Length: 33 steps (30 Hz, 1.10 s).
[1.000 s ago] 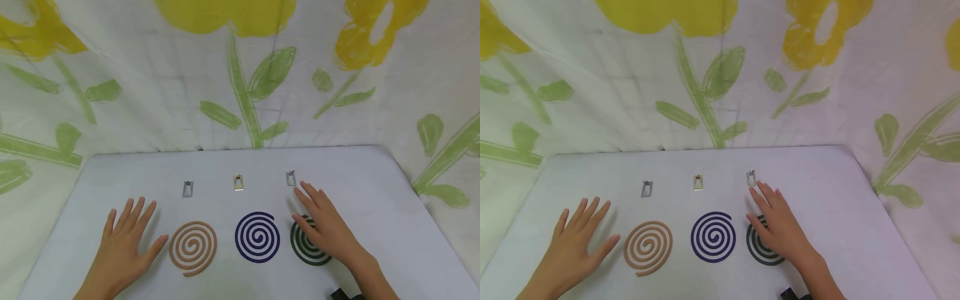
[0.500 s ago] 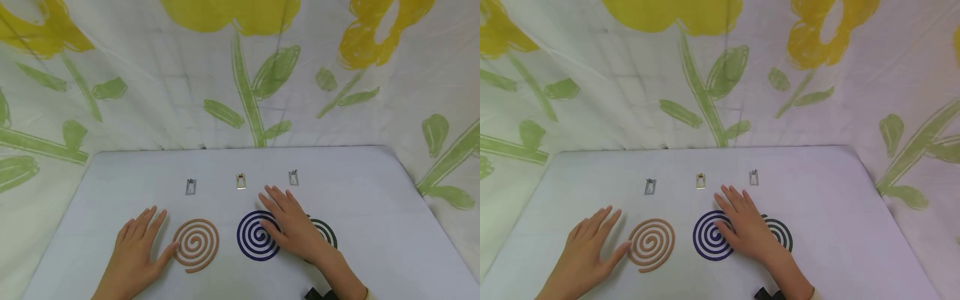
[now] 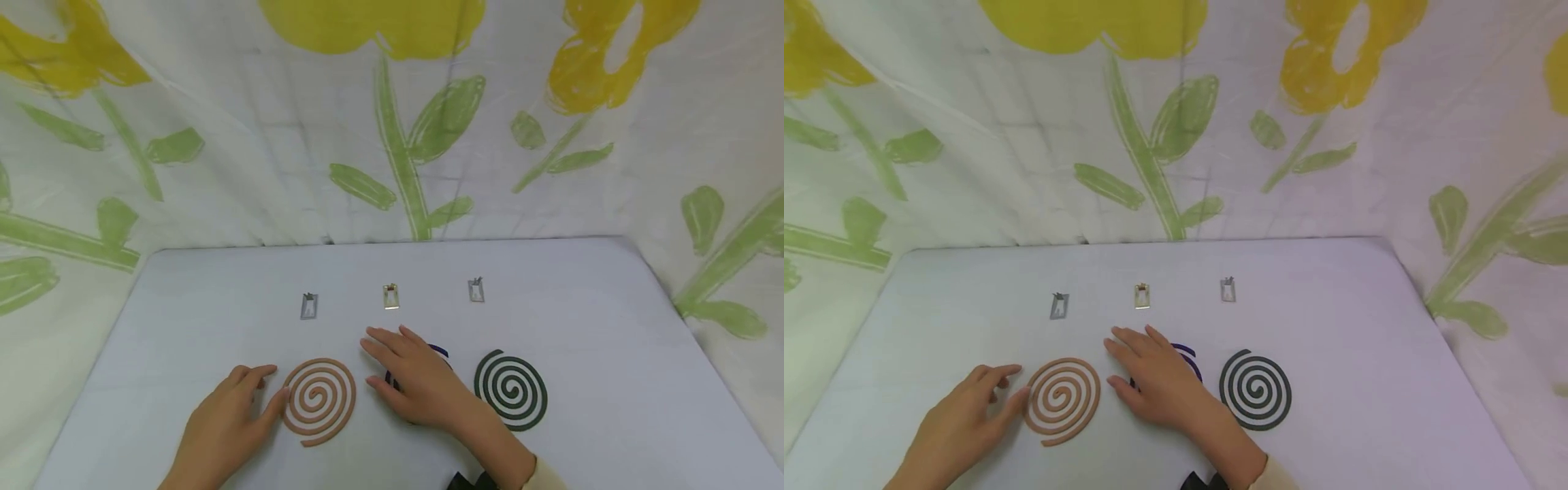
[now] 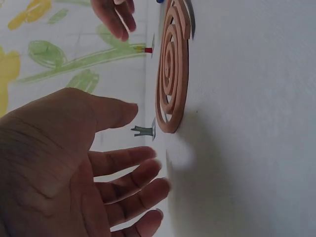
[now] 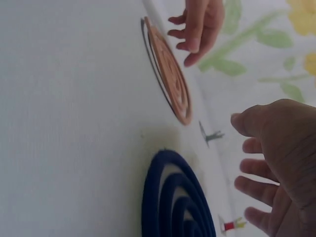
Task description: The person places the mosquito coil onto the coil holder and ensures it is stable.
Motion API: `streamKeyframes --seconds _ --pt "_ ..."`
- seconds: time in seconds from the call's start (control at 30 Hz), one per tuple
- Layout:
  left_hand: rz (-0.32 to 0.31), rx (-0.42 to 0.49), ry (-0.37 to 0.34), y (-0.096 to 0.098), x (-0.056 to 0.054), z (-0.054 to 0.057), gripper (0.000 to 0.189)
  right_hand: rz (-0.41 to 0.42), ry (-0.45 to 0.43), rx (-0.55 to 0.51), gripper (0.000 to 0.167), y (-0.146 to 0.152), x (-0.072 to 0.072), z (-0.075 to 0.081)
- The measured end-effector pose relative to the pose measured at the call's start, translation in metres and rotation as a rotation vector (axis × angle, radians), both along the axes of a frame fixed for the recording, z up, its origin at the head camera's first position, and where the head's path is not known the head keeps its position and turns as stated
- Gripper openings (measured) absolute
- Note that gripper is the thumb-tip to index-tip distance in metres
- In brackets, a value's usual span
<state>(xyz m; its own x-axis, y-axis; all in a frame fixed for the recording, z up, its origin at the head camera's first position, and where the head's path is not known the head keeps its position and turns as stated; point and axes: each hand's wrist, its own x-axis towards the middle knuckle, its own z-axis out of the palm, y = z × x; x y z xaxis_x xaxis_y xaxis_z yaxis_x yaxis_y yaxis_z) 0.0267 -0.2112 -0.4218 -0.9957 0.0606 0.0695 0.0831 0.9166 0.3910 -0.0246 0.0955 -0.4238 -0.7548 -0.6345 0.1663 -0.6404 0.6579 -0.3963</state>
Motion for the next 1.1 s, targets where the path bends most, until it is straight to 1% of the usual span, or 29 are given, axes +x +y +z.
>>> streamKeyframes --seconds 0.03,0.13,0.2,0.3,0.37,0.47,0.53,0.57,0.63,0.7,0.77,0.83,0.97,1.1 --pt "-0.002 -0.004 -0.028 0.001 0.0 0.001 0.043 0.005 -0.003 -0.002 0.053 -0.004 0.0 0.0" --pt "-0.004 -0.012 -0.073 0.003 -0.001 0.003 0.04 0.008 -0.017 -0.001 0.049 -0.015 0.0 0.001" --pt "0.004 -0.015 -0.097 0.005 -0.003 0.003 0.039 0.0 -0.017 0.016 0.045 -0.023 0.0 0.001" --pt "0.013 -0.009 -0.138 0.005 -0.004 0.002 0.041 -0.021 -0.043 0.06 0.039 -0.037 -0.002 0.001" --pt "0.01 -0.001 -0.144 0.005 -0.004 0.0 0.042 -0.035 -0.067 0.102 0.038 -0.045 -0.002 0.001" --pt "-0.002 0.019 -0.131 0.006 -0.006 -0.005 0.041 -0.053 -0.089 0.153 0.042 -0.053 -0.002 0.001" --pt "0.003 0.04 -0.142 0.006 -0.008 -0.008 0.039 -0.06 -0.087 0.17 0.045 -0.055 -0.002 0.0" --pt "0.012 0.055 -0.163 0.006 -0.008 -0.009 0.038 -0.063 -0.084 0.173 0.045 -0.055 -0.001 -0.001" --pt "0.04 0.083 -0.225 0.005 -0.008 -0.01 0.038 -0.068 -0.083 0.171 0.044 -0.056 0.001 -0.003" --pt "0.071 0.107 -0.288 0.004 -0.008 -0.008 0.037 -0.07 -0.082 0.161 0.042 -0.056 0.003 -0.005" --pt "0.092 0.124 -0.332 0.004 -0.008 -0.007 0.036 -0.076 -0.081 0.149 0.039 -0.057 0.004 -0.007" --pt "0.1 0.139 -0.354 0.005 -0.009 -0.004 0.036 -0.086 -0.081 0.133 0.038 -0.057 0.005 -0.008" --pt "0.088 0.178 -0.381 0.003 -0.013 -0.001 0.035 -0.104 -0.066 0.102 0.035 -0.058 0.005 -0.009" --pt "0.067 0.257 -0.416 -0.003 -0.018 0.002 0.035 -0.103 -0.064 0.064 0.035 -0.058 0.003 -0.007"
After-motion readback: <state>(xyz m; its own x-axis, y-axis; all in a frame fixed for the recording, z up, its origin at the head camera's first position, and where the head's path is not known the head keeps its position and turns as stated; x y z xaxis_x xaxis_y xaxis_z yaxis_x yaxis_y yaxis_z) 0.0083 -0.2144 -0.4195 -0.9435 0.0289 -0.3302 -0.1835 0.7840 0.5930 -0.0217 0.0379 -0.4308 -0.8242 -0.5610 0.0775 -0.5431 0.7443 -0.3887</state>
